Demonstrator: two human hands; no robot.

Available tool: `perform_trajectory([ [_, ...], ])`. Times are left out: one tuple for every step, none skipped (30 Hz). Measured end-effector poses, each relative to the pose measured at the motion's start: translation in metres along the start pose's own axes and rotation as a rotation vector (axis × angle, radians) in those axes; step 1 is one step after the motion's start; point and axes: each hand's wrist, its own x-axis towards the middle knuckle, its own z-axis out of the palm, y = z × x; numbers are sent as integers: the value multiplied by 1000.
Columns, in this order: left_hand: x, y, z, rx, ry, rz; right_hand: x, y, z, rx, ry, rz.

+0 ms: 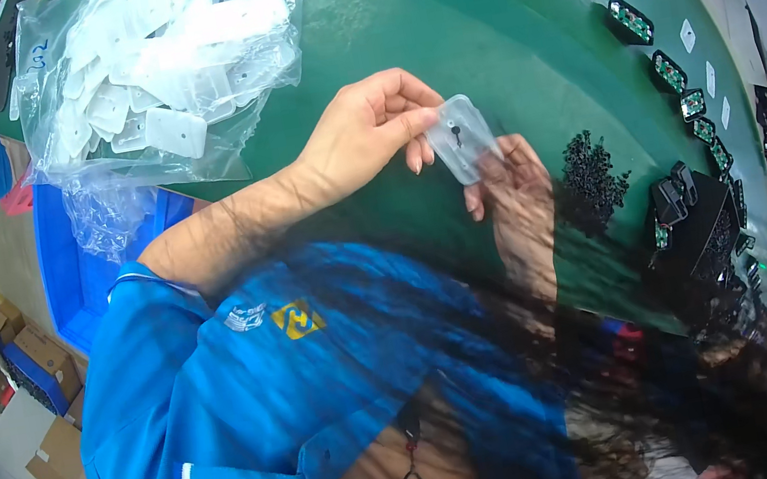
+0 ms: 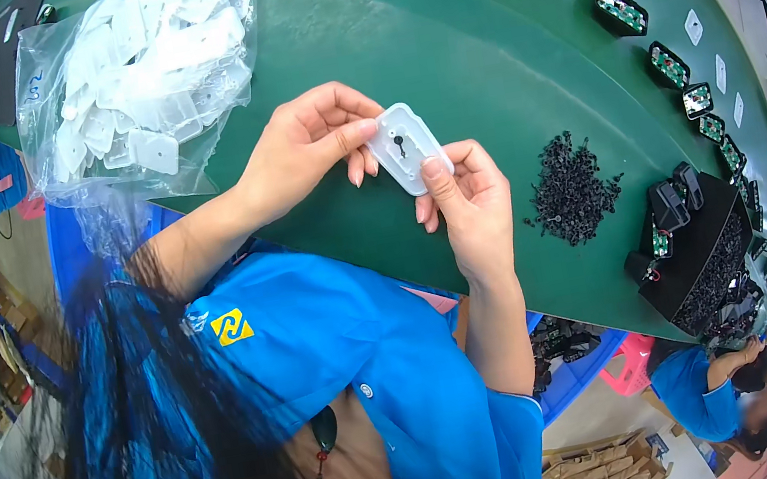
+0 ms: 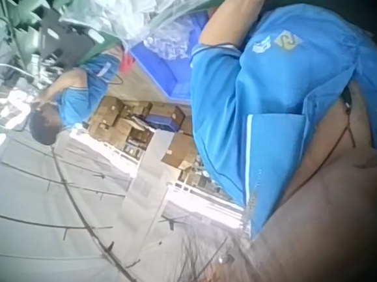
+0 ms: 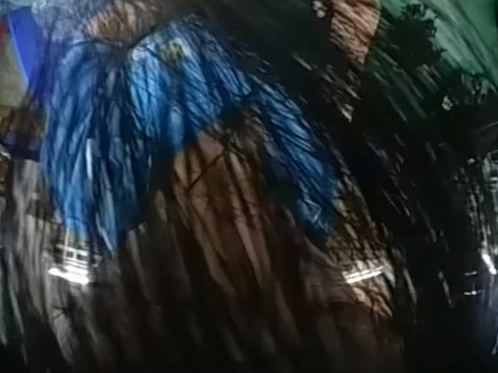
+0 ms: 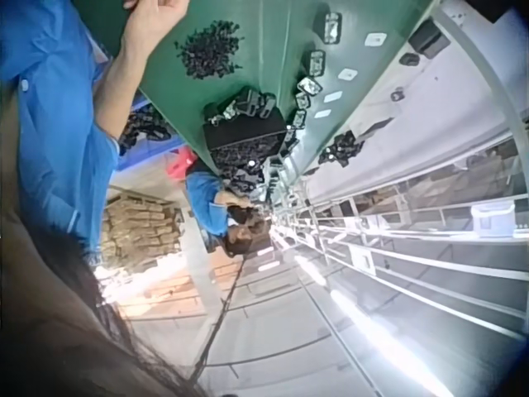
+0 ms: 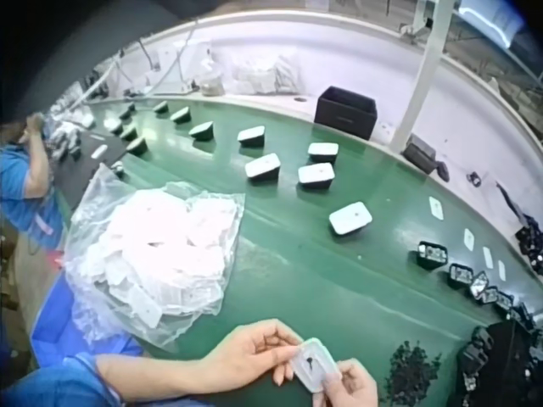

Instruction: The person assembles small electronic devices by inserting circuit boards into white plastic casings. They pick up a casing, place a circuit board inside, and then use a black handheld tool to press the components together. The person repeats this process for multiple units on a green workbench.

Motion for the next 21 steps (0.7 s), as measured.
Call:
perform_trajectory([
  [3,-1,-1,34,13,17,-1,2,-3,-1,-26,-24],
  [6,-1,-1,68,27,35,-1,4,-5,-1,-51,-48],
  [11,1,-1,165,52,38,1,3,-8,-61,-60,-38],
  [16,3,0,267,71,46,1,1,-14,-118,-63,-35],
  [22,4,0,369,89,54,1,-1,-17,-176,-65,-31],
  [29,-2,-2,618,148,291,4,-5,-17,-187,-1,-86],
  [36,-2,-4,736,157,378,8,-9,-22,-223,58,-149],
  [40,-3,-6,857,179,466,15,-15,-30,-304,120,-219],
  [43,-3,-6,976,204,553,25,-21,-41,-385,180,-288],
  [45,1,-3,979,184,486,41,-25,-58,-531,302,-458],
  [48,1,-1,1025,170,477,57,-29,-77,-669,426,-632],
  [47,2,0,1075,178,456,72,-44,-88,-818,506,-671],
  [48,3,0,1120,176,440,86,-61,-100,-973,598,-707],
  [48,4,1,1122,175,442,106,-70,-118,-1145,625,-798],
  [51,5,4,1115,140,459,117,-81,-137,-1334,682,-871],
  [53,5,5,1119,129,465,131,-86,-150,-1399,657,-857],
  [52,3,5,1127,135,455,147,-90,-158,-1459,613,-850],
  [51,1,4,1135,140,446,159,-92,-164,-1519,570,-843],
  [50,1,4,1139,141,437,169,-94,-166,-1538,544,-824],
  [48,2,7,1125,160,462,176,-95,-169,-1557,522,-804],
  [46,4,11,1109,174,488,180,-97,-173,-1578,504,-782],
])
